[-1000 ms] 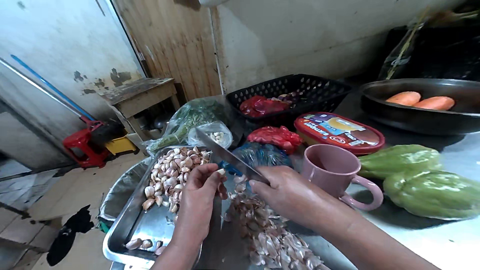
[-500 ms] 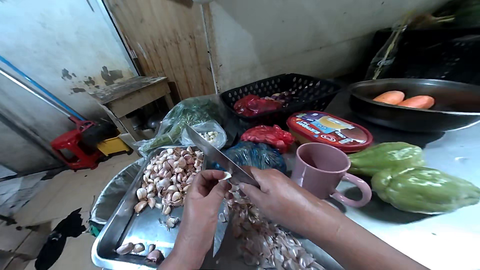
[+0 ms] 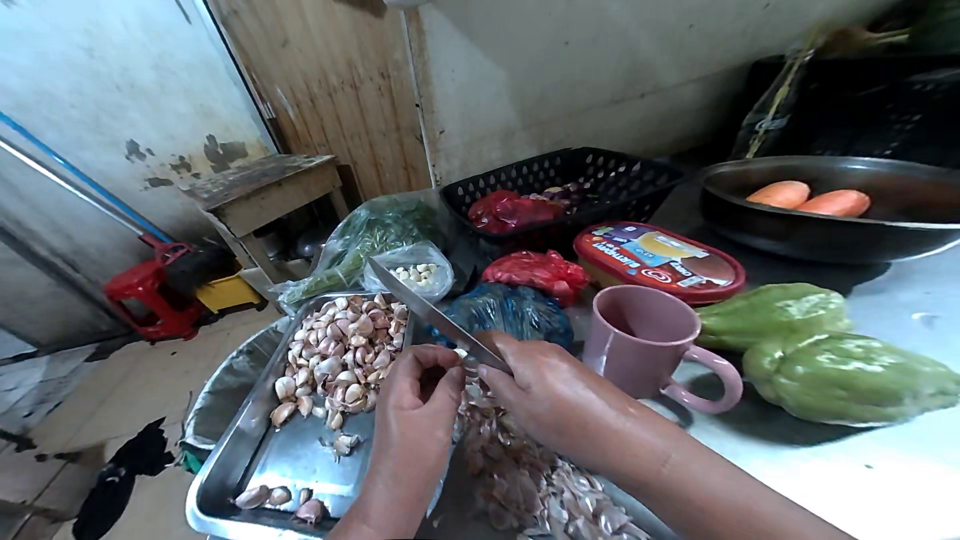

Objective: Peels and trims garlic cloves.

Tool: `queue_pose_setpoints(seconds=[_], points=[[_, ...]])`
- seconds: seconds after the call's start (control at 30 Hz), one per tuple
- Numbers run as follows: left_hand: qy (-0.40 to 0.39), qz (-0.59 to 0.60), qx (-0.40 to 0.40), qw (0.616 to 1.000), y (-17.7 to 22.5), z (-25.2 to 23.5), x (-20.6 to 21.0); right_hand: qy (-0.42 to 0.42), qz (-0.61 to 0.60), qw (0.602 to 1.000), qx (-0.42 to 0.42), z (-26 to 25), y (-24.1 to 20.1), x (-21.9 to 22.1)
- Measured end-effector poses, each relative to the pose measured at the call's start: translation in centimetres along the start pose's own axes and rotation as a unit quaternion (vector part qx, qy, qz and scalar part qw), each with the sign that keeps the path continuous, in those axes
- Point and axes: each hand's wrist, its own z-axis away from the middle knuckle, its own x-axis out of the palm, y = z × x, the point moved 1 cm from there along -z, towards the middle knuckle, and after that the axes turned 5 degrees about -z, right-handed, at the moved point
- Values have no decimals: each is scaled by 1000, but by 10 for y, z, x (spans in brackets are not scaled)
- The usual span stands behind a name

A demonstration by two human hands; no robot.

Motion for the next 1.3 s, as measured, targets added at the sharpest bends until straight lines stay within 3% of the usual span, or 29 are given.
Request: queue_pose_setpoints(seconds=[0.2,0.3,0.37,0.57,0.77,0.9,1.1,1.3], points=[[8,-78,97,992,-7,0,1,-15,17,1000,2,-1,0,-1],[4,-95,110,989,-8,-1,1,-12,26,1000,5,-1,0,0],[-2,-85,88,992,-7,-1,2,6,37,999,1,0,0,1],[-49,-49,-103,992,2,-8,-4,51,97,994,-1,0,1,1],[-74,-149,-108,980,7,-10,-7,33,137,989,-34,1,-1,5],[-93,-115,-118,982,6,-10,-10,49,127,988,-74,4,1,8],[-119,-139,-150,972,16,-13,-12,49,97,992,-68,3,3,8],[-160,79,-203,963,12,-16,-16,72,67,995,-26,0,6,1]])
